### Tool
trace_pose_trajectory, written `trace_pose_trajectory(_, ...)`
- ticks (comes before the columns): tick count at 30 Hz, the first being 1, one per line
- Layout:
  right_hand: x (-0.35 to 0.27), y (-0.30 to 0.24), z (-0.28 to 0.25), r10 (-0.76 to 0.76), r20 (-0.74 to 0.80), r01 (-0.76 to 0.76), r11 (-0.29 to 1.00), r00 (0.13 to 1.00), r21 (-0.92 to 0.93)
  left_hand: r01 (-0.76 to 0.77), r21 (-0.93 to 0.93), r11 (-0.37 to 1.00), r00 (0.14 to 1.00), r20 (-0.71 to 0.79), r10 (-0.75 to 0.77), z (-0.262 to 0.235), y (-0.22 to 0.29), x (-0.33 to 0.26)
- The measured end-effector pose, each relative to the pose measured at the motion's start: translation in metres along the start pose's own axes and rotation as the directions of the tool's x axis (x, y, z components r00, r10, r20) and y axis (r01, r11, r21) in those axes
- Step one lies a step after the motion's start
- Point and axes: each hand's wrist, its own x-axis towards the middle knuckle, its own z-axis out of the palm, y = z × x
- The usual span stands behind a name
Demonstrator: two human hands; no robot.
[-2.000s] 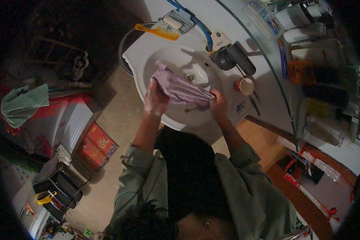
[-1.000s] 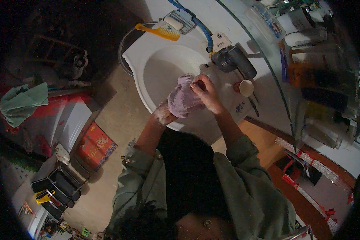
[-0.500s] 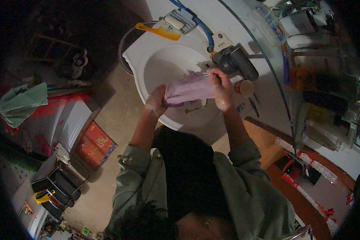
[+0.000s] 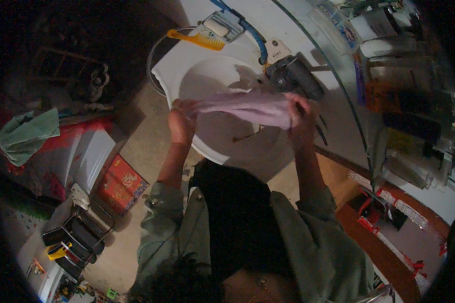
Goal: The person washes a purple cloth in a sink, scrubs it with a green brush, and rinses it repeatedly. The cloth is handled by hand and with a brush under running water.
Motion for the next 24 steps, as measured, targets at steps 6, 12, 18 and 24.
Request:
trace_pose_trajectory(6,-0.048,0.035,-0.002,0.334,0.624,-0.137,0.929,0.706,-0.343,0.401,-0.743,0.536,0.905,0.229,-0.359,0.036,0.021,-0.007)
trace_pose_trajectory(12,-0.054,0.122,0.024,0.218,0.586,-0.218,0.973,0.780,-0.071,0.596,-0.799,-0.081,0.776,0.599,-0.197,0.069,0.075,-0.018)
trace_pose_trajectory(18,0.002,0.129,0.080,0.408,0.712,-0.795,0.488,0.572,0.360,0.647,-0.747,-0.154,0.712,0.664,-0.230,0.069,0.038,-0.032)
trace_pose_trajectory(24,0.045,0.095,0.083,0.076,0.264,0.066,0.870,0.962,-0.489,0.649,-0.685,0.330,0.760,0.566,-0.319,0.034,-0.031,-0.027)
